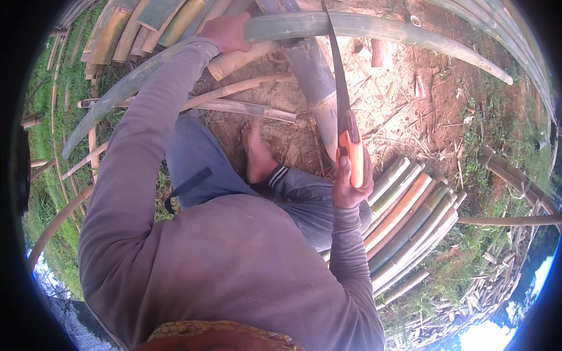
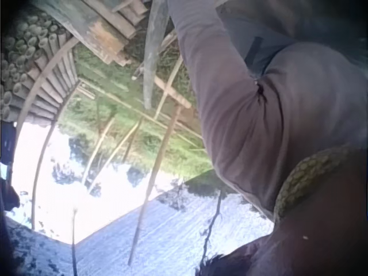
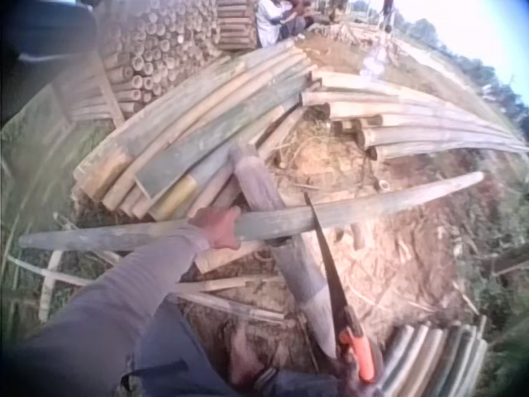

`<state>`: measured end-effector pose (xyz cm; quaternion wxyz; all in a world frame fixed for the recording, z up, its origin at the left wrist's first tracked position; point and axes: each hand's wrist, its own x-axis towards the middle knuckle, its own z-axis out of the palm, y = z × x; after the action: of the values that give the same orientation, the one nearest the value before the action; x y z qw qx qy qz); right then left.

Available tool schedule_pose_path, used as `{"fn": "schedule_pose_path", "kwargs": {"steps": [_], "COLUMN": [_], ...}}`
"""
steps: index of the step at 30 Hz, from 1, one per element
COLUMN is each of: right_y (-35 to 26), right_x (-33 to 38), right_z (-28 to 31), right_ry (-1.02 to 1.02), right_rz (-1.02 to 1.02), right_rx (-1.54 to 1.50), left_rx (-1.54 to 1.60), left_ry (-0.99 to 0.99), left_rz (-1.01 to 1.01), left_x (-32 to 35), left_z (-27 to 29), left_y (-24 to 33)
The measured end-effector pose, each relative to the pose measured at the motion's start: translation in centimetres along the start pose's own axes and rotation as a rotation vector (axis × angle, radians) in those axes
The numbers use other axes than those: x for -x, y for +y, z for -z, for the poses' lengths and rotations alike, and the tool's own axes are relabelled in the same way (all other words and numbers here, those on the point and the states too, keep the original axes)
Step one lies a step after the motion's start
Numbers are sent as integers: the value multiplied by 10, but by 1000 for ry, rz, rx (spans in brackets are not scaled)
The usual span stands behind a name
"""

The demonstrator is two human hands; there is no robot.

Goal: The person sits on the ground and uses a hand saw to cut long bamboo poles into shorter sections. They repeatedly position a pole, saw through it, and set the cut piece aside, continuing this process with multiple poles.

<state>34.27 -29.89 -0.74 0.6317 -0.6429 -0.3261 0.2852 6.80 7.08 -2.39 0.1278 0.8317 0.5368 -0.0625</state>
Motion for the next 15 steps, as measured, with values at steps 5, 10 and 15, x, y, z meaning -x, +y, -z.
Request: {"fn": "schedule_pose_path", "kwargs": {"steps": [5, 10, 15], "right_y": [-4, -10, -22], "right_x": [-62, -173, -39], "right_z": [-41, -111, -5], "right_ry": [-70, -93, -77], "right_rz": [155, 354, 113], "right_rx": [185, 267, 173], "left_rx": [175, 396, 495], "left_ry": [-194, -350, -483], "left_rz": [-91, -168, -173], "left_x": [-33, -49, -54], "left_z": [-7, 1, -9], "left_y": [-15, -20, -31]}}
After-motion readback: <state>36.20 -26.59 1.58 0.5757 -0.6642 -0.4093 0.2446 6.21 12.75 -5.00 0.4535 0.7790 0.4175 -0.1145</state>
